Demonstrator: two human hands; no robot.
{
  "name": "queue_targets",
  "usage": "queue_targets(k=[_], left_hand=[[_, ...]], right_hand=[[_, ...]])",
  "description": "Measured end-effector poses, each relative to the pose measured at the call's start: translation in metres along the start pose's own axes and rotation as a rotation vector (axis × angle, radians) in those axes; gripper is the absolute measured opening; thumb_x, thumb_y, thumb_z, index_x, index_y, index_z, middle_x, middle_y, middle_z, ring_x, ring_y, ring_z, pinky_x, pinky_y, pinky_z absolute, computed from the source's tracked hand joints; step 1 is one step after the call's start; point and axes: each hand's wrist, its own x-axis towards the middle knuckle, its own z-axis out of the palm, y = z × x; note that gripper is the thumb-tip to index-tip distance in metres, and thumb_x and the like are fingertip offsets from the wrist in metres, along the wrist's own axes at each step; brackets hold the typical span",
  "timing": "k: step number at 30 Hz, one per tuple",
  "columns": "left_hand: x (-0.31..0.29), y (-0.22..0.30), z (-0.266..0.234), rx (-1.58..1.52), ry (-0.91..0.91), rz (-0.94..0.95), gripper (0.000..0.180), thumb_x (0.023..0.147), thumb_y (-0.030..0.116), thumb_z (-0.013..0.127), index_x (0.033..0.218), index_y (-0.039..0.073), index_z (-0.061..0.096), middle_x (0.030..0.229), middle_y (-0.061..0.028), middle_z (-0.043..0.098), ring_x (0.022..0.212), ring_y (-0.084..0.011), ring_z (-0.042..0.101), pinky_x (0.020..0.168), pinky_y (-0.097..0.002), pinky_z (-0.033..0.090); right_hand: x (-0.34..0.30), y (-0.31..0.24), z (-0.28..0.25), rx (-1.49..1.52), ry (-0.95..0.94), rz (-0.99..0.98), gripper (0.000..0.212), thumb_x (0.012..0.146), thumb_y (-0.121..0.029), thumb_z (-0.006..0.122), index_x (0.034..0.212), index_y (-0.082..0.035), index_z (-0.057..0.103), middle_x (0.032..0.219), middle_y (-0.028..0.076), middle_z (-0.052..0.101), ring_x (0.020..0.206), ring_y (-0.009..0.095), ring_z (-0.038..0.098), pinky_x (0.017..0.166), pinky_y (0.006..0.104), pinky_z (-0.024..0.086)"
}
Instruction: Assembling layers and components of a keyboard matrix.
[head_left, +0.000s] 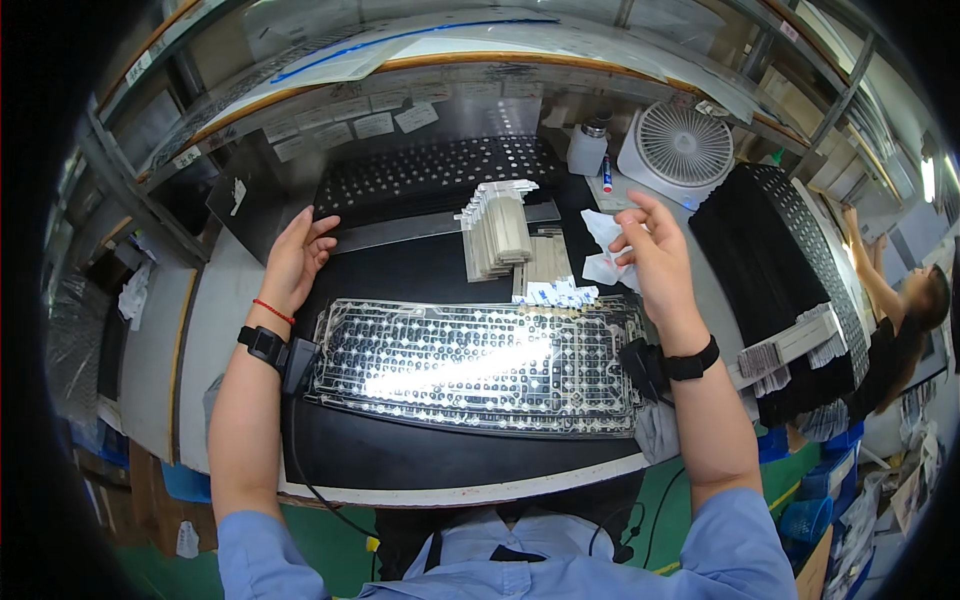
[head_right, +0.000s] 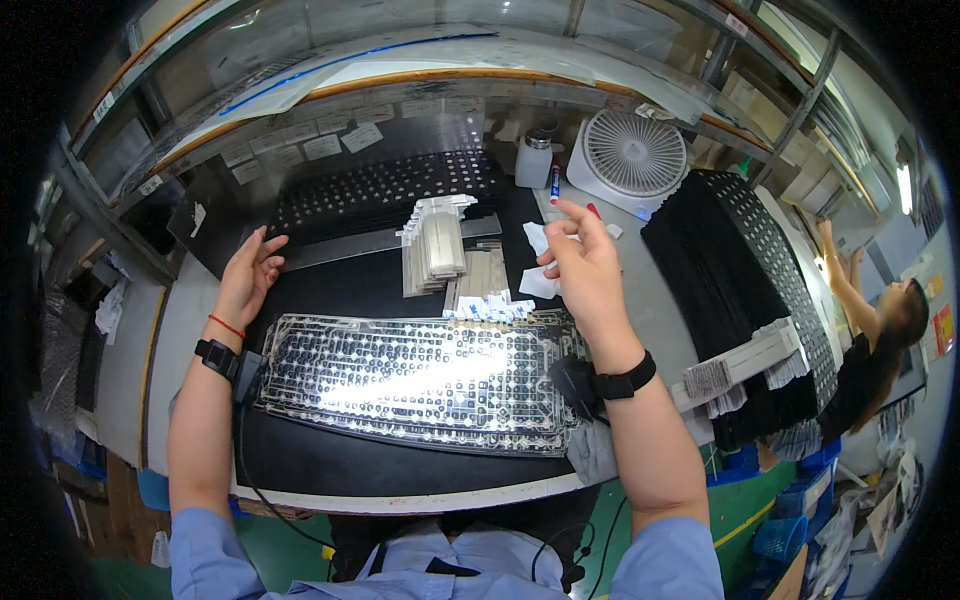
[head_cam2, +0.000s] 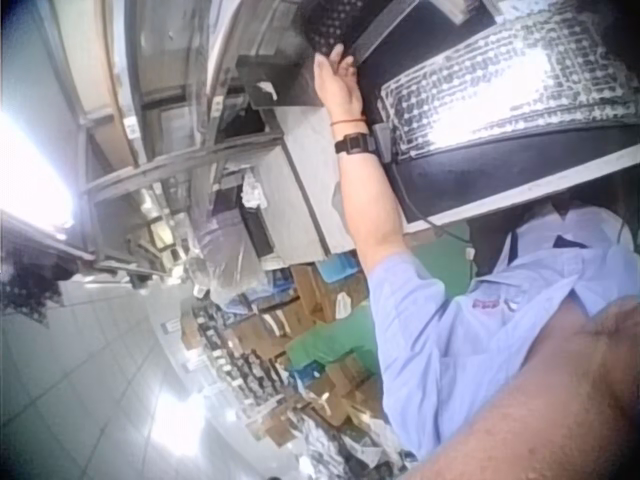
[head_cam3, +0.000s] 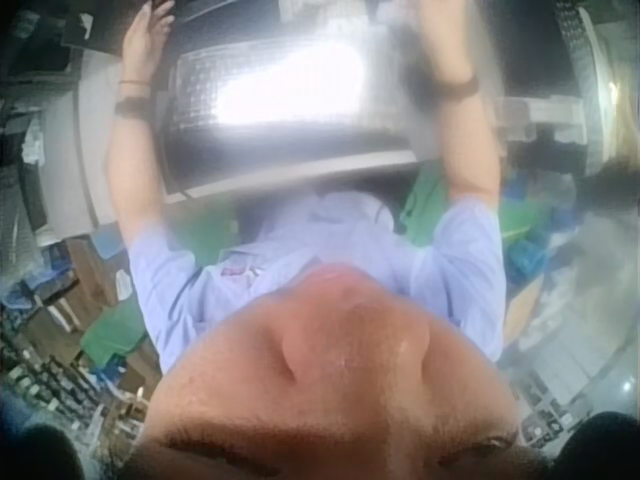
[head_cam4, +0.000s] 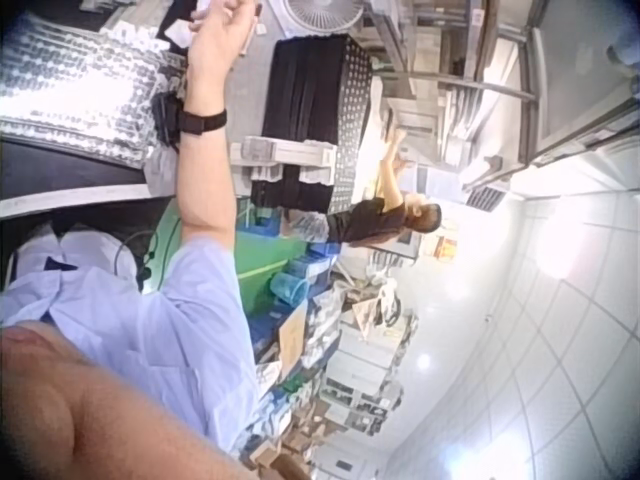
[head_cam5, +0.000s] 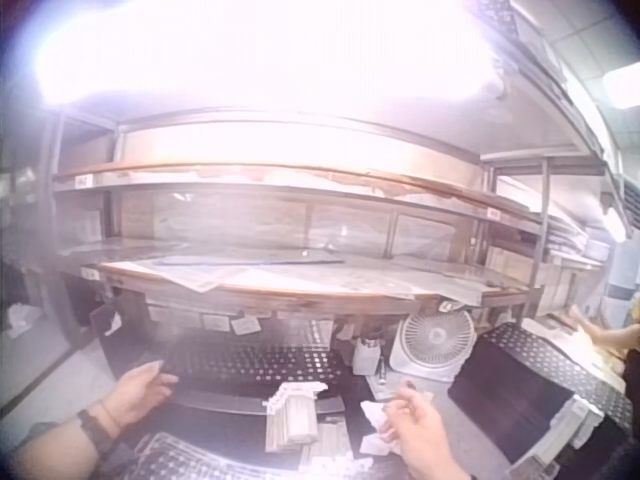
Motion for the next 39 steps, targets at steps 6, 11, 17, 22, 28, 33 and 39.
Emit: queue_targets(k=[6,11,17,22,28,33,39], left_hand=[[0.002,0.001,-0.007,0.013,-0.026,-0.029,0.045,0.100,0.029,0.049,0.137,0.005,0.039,0.124,-0.0145,0.060,0.083,-0.0125,0.061,0.067,-0.0209,0.049],[-0.001,0.003,-0.003,0.052,-0.058,-0.051,0.046,0.100,0.030,0.048,0.138,0.006,0.038,0.125,-0.0143,0.059,0.085,-0.0125,0.061,0.070,-0.0213,0.048],[-0.002,0.002,-0.004,0.065,-0.065,-0.019,0.049,0.101,0.030,0.046,0.141,0.005,0.035,0.126,-0.0143,0.059,0.088,-0.0128,0.061,0.072,-0.0223,0.049],[-0.003,0.003,-0.002,0.074,-0.176,-0.042,0.048,0.102,0.031,0.043,0.140,0.003,0.038,0.126,-0.0136,0.059,0.094,-0.0151,0.062,0.079,-0.0250,0.051],[-0.011,0.005,0.011,0.107,-0.266,-0.143,0.033,0.101,0.032,0.045,0.114,0.005,0.059,0.101,-0.0007,0.065,0.085,-0.0058,0.060,0.074,-0.0221,0.050],[-0.010,0.004,0.008,0.325,-0.260,-0.076,0.019,0.099,0.024,0.051,0.108,0.009,0.059,0.086,0.0053,0.060,0.065,0.0012,0.049,0.051,-0.0132,0.039],[0.000,-0.002,-0.005,0.134,-0.220,0.029,0.019,0.099,0.024,0.051,0.107,0.009,0.059,0.085,0.0061,0.060,0.066,0.0004,0.049,0.052,-0.0149,0.038]], right_hand=[[-0.003,0.011,0.000,-0.473,-0.311,0.089,0.032,0.080,-0.026,0.075,0.093,0.001,0.063,0.081,0.004,0.059,0.071,0.011,0.056,0.066,0.0242,0.045],[-0.012,0.007,-0.002,-0.759,-0.635,0.025,0.042,0.068,-0.030,0.084,0.087,0.001,0.062,0.080,0.010,0.061,0.076,0.020,0.058,0.069,0.0310,0.047],[-0.010,0.004,0.001,-0.756,-0.626,0.167,0.024,0.078,-0.016,0.077,0.089,-0.001,0.061,0.074,0.001,0.058,0.068,0.008,0.049,0.062,0.0239,0.042],[-0.008,-0.002,0.003,-0.598,-0.472,0.024,0.016,0.084,-0.011,0.069,0.084,0.001,0.059,0.071,0.004,0.060,0.066,0.010,0.053,0.061,0.0253,0.043],[0.000,0.016,-0.002,-0.355,-0.268,-0.007,0.014,0.087,-0.012,0.066,0.088,-0.001,0.057,0.070,-0.001,0.058,0.064,0.005,0.048,0.059,0.0225,0.039],[0.001,0.012,-0.002,-0.353,-0.208,-0.002,0.014,0.090,-0.014,0.065,0.091,-0.002,0.058,0.070,-0.003,0.057,0.061,0.003,0.045,0.055,0.0216,0.035],[0.000,0.001,0.002,-0.058,-0.094,0.123,0.020,0.096,-0.022,0.058,0.094,-0.003,0.058,0.070,-0.005,0.057,0.059,0.001,0.043,0.055,0.0201,0.033]])
